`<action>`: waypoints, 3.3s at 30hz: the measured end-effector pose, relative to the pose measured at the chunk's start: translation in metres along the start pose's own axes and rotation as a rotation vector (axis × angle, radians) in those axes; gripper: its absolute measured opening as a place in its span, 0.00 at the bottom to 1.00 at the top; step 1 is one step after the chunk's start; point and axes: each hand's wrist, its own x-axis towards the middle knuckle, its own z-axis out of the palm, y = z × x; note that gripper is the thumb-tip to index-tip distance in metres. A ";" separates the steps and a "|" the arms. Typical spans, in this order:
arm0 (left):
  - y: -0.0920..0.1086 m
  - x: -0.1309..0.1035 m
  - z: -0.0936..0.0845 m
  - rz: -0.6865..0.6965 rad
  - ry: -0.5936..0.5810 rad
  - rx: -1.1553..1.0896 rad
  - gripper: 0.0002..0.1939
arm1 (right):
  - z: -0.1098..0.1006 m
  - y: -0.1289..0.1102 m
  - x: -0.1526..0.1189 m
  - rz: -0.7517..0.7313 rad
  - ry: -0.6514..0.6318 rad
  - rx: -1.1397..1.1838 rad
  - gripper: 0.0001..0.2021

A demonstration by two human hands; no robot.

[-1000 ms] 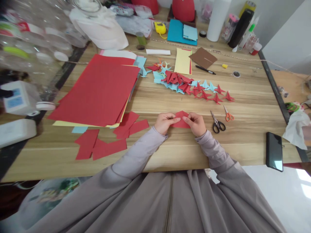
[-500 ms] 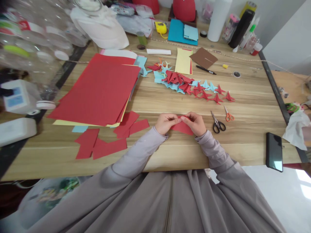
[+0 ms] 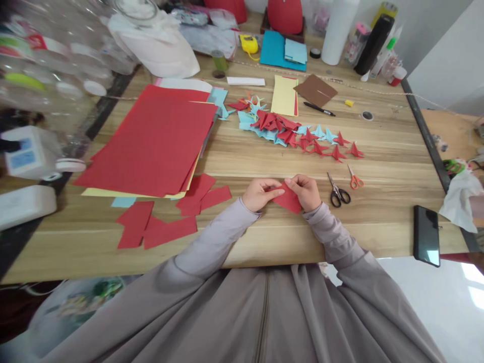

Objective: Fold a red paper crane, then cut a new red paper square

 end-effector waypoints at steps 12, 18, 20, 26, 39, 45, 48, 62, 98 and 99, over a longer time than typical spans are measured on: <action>0.003 -0.001 0.000 -0.018 0.113 -0.056 0.11 | -0.001 -0.002 0.001 -0.023 0.003 0.023 0.20; 0.003 0.001 0.001 0.011 0.165 -0.078 0.11 | 0.000 -0.002 -0.001 -0.082 -0.060 -0.039 0.21; 0.002 0.001 0.000 0.005 0.143 -0.100 0.10 | 0.000 -0.002 -0.002 -0.098 -0.076 -0.072 0.21; 0.001 0.001 0.000 -0.032 0.150 -0.127 0.12 | -0.002 -0.001 0.000 -0.131 -0.064 -0.116 0.21; -0.005 0.003 0.000 -0.023 0.217 -0.065 0.12 | 0.000 -0.001 0.001 -0.075 -0.017 -0.042 0.20; -0.010 0.006 -0.003 -0.014 0.373 -0.145 0.13 | -0.001 0.002 0.002 -0.090 -0.063 -0.124 0.23; -0.009 0.005 -0.003 -0.016 0.309 -0.129 0.13 | -0.002 0.004 0.001 -0.119 -0.092 -0.195 0.23; 0.000 0.002 -0.004 -0.002 0.169 -0.021 0.10 | -0.003 0.003 -0.002 -0.166 -0.261 -0.299 0.21; -0.005 0.003 -0.006 0.005 0.333 -0.054 0.15 | -0.002 -0.010 -0.003 -0.176 -0.096 -0.246 0.27; -0.004 0.003 -0.006 0.012 0.325 -0.052 0.16 | -0.002 -0.010 -0.003 -0.174 -0.105 -0.245 0.27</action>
